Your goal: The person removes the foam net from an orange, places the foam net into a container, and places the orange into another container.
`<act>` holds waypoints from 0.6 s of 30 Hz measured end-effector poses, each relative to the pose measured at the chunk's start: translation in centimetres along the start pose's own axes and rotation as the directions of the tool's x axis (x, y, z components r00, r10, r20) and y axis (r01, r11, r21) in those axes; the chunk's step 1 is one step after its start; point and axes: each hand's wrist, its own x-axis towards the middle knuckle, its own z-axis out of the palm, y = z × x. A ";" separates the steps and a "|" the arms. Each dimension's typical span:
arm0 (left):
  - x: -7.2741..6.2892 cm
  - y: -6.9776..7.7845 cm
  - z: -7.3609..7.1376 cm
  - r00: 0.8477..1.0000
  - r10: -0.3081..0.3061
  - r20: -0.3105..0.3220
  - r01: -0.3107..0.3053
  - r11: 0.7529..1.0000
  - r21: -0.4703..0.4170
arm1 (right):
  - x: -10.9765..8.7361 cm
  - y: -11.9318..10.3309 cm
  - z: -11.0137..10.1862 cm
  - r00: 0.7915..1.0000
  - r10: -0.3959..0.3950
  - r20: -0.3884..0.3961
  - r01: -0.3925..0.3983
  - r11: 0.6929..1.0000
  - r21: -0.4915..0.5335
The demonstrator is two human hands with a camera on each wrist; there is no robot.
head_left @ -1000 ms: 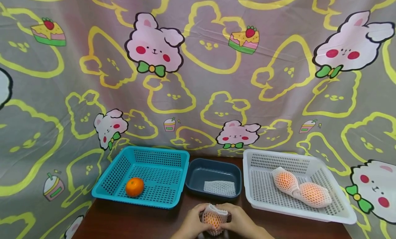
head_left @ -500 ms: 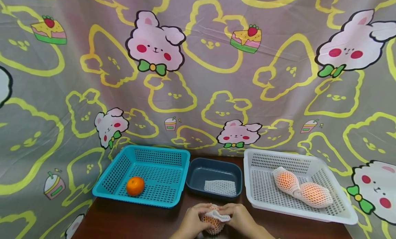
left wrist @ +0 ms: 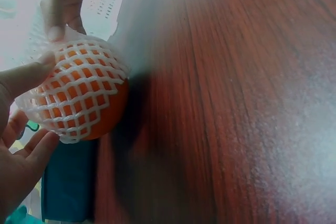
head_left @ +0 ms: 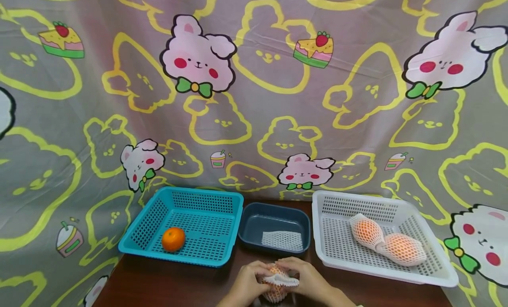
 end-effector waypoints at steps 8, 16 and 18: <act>0.1 0.5 0.1 0.998 0.030 -0.049 -0.029 1.000 0.007 | 0.1 -0.1 0.4 0.997 -0.052 -0.061 0.049 0.998 -0.049; 0.1 0.6 0.0 0.998 0.010 -0.062 -0.013 0.999 -0.044 | 0.3 -0.4 0.5 0.987 -0.124 -0.104 0.109 0.985 -0.137; 0.1 0.5 0.0 0.998 0.006 -0.070 -0.010 0.998 -0.056 | 0.4 -0.6 0.5 0.985 -0.127 -0.115 0.110 0.984 -0.143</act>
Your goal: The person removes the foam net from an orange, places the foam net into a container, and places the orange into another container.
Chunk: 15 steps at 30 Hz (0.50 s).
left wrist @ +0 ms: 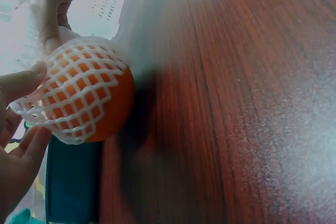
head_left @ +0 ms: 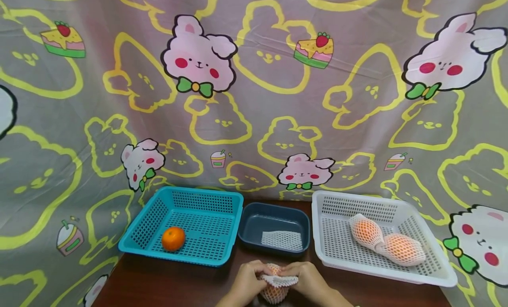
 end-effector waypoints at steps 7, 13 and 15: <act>0.2 -0.2 0.0 0.999 -0.032 -0.026 0.031 0.999 -0.012 | 0.4 -0.2 0.0 0.999 0.031 0.014 -0.031 1.000 -0.001; 0.3 -0.5 -0.3 0.998 -0.058 0.003 0.058 0.998 -0.005 | 0.2 -0.5 0.1 0.980 0.129 0.149 -0.141 0.988 0.070; 0.2 -0.5 -0.2 0.998 -0.059 0.009 0.059 0.998 0.021 | 0.1 -0.5 0.2 0.976 0.123 0.178 -0.141 0.985 0.095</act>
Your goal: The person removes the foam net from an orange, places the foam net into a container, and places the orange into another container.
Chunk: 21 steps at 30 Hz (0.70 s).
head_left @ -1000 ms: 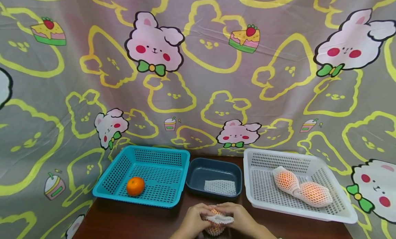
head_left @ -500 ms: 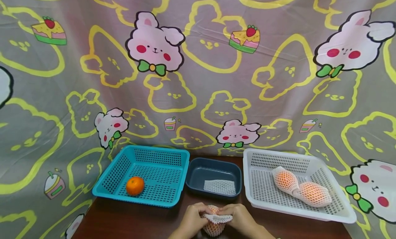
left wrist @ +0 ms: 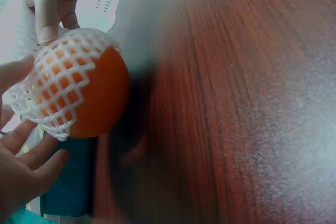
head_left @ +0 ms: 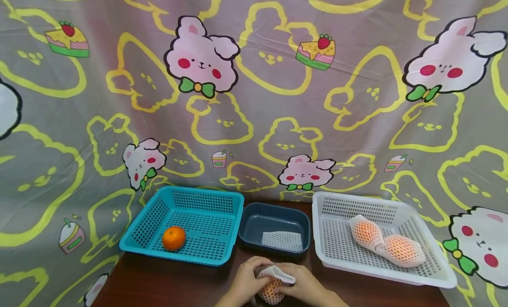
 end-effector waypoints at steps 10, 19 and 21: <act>-0.1 -0.1 0.2 1.000 -0.010 -0.020 0.010 1.000 -0.013 | 0.5 -0.1 0.2 0.986 -0.119 -0.113 0.117 0.993 -0.024; 0.2 -0.1 0.1 0.999 -0.017 -0.043 0.017 1.000 -0.003 | 0.9 -0.2 0.0 0.987 -0.099 -0.130 0.089 0.993 -0.075; 0.2 -0.1 0.1 0.999 -0.009 -0.049 0.010 1.000 0.009 | 0.9 -0.2 0.1 0.987 -0.095 -0.129 0.084 0.993 -0.085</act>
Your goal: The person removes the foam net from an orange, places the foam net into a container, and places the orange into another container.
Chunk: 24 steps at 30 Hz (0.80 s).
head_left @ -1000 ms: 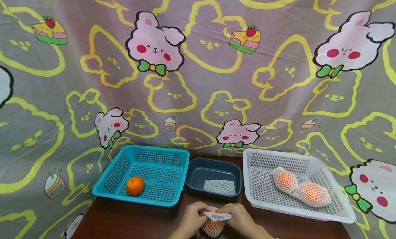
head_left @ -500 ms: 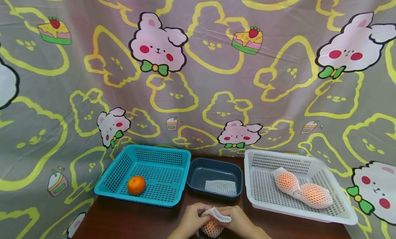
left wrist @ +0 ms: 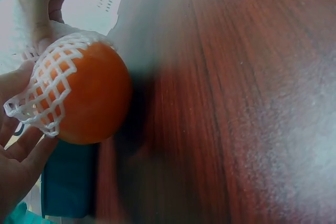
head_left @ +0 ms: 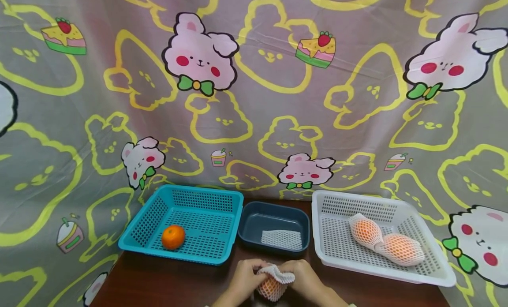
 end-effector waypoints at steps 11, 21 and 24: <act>0.1 -0.1 -0.5 1.000 0.018 0.008 -0.018 1.000 0.002 | 0.5 -0.1 0.4 0.999 -0.020 -0.025 0.020 1.000 -0.018; -0.1 -1.0 -1.0 0.984 -0.006 0.178 0.003 1.000 0.017 | 0.2 0.1 0.7 0.998 0.010 -0.056 -0.010 1.000 0.002; -0.1 -1.0 -1.2 0.982 -0.019 0.190 0.016 1.000 0.013 | 0.1 0.1 0.7 0.999 0.023 -0.033 -0.021 0.999 0.039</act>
